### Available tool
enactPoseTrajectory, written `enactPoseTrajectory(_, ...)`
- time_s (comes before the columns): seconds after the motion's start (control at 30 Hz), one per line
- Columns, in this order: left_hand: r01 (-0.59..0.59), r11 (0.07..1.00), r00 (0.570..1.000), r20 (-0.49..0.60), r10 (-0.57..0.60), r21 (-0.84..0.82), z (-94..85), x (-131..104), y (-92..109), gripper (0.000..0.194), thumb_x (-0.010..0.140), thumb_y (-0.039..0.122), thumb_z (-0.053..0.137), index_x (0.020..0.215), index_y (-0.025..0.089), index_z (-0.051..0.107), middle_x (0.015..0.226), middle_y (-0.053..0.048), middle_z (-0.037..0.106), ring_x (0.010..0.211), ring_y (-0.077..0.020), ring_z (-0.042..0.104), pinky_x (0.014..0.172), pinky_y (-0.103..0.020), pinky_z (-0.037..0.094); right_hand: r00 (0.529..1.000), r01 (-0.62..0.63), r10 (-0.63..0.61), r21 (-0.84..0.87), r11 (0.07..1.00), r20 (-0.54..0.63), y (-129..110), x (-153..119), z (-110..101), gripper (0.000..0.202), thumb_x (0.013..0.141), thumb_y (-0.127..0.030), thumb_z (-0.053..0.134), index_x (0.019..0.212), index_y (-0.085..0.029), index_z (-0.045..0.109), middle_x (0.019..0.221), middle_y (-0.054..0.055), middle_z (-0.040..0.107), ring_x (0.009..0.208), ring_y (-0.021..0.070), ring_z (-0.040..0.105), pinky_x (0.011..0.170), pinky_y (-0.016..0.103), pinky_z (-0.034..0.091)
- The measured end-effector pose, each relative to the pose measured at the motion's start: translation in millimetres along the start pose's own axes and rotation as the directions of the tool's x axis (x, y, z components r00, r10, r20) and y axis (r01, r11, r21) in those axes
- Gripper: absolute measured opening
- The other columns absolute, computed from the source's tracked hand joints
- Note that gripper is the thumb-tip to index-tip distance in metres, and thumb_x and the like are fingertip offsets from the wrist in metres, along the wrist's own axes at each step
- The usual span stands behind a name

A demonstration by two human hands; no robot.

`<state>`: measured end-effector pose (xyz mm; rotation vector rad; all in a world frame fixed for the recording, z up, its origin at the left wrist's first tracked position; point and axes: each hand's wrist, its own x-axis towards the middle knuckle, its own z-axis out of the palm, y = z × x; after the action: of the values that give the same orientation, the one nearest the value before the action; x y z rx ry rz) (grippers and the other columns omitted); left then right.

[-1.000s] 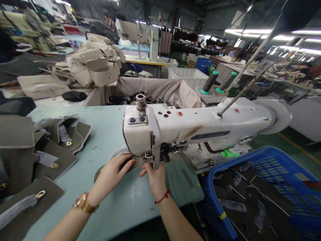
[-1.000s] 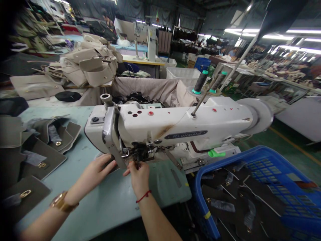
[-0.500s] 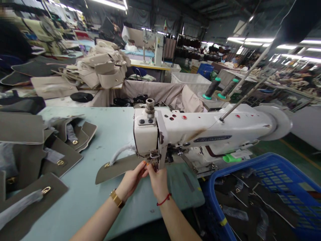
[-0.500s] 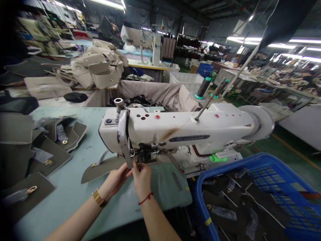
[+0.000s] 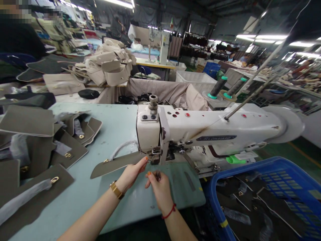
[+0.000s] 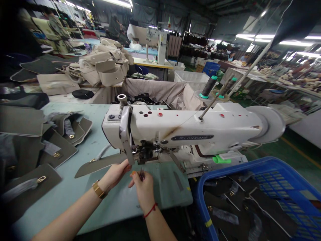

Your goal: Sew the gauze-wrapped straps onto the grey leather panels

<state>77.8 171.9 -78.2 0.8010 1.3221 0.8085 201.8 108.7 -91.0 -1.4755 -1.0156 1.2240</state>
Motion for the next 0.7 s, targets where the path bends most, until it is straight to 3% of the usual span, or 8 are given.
enactPoseTrajectory(0.37, -0.069, 0.994, 0.997, -0.033, 0.066, -0.08, 7.1, 6.2, -3.5, 0.049, 0.061, 0.06, 0.069, 0.047, 0.019, 0.045, 0.05, 0.007, 0.037, 0.052, -0.0096, 0.03, 0.051, -0.024, 0.029, 1.0, -0.001, 0.0, 0.065, 0.998, 0.021, -3.5, -8.3, -0.4, 0.029, 0.085, -0.033, 0.056, 0.063, -0.016, 0.064, 0.05, -0.001, 0.06, 0.059, 0.0144, 0.058, 0.065, 0.022, 0.043)
enactPoseTrajectory(0.5, -0.076, 0.994, 0.993, -0.096, 0.069, -0.072, 12.2, 2.3, -1.9, 0.047, 0.061, 0.058, 0.069, 0.048, 0.019, 0.046, 0.05, 0.006, 0.04, 0.052, -0.01, 0.033, 0.051, -0.024, 0.03, 0.999, -0.02, 0.017, 0.075, 0.997, 0.045, -6.2, -13.1, 1.8, 0.029, 0.085, -0.034, 0.055, 0.065, -0.016, 0.065, 0.049, -0.001, 0.06, 0.059, 0.0149, 0.058, 0.067, 0.023, 0.044)
enactPoseTrajectory(0.7, -0.061, 0.998, 0.973, -0.224, 0.055, -0.022, 23.2, -4.7, -7.0, 0.051, 0.061, 0.068, 0.062, 0.052, 0.018, 0.053, 0.051, 0.001, 0.051, 0.052, -0.0143, 0.045, 0.053, -0.026, 0.036, 0.997, 0.031, -0.036, 0.071, 0.997, 0.066, -4.5, -15.5, 1.8, 0.041, 0.085, -0.034, 0.054, 0.047, -0.018, 0.055, 0.051, 0.001, 0.059, 0.067, 0.0166, 0.061, 0.068, 0.023, 0.044)
